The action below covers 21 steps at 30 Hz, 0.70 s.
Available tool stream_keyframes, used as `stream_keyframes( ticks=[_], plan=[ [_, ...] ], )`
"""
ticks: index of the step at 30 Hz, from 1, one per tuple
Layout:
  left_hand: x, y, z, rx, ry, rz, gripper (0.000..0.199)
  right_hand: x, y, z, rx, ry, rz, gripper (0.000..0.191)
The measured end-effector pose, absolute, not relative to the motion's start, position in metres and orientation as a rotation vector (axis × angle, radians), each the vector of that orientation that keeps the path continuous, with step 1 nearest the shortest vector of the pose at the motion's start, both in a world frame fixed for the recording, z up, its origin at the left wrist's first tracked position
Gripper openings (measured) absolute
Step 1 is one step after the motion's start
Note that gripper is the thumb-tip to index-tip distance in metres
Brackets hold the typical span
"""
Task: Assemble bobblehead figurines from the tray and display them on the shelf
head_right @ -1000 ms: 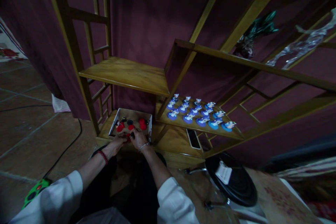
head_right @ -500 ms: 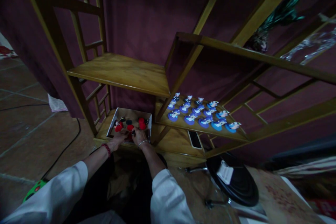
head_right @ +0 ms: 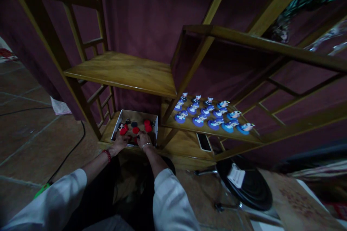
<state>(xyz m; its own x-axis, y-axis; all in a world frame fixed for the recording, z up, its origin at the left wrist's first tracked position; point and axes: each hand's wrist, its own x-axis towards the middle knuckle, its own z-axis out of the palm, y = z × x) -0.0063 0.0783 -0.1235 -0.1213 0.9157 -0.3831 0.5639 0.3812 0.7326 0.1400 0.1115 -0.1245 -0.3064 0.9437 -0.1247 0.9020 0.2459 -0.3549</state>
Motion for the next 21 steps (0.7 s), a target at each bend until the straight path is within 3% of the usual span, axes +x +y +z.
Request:
stream_keyframes(
  ticks=[21],
  plan=[
    [-0.006,0.059,-0.127,2.179,1.645,0.442,0.019,0.118,0.124,-0.125,-1.739,-2.677,0.494,0.035]
  ],
)
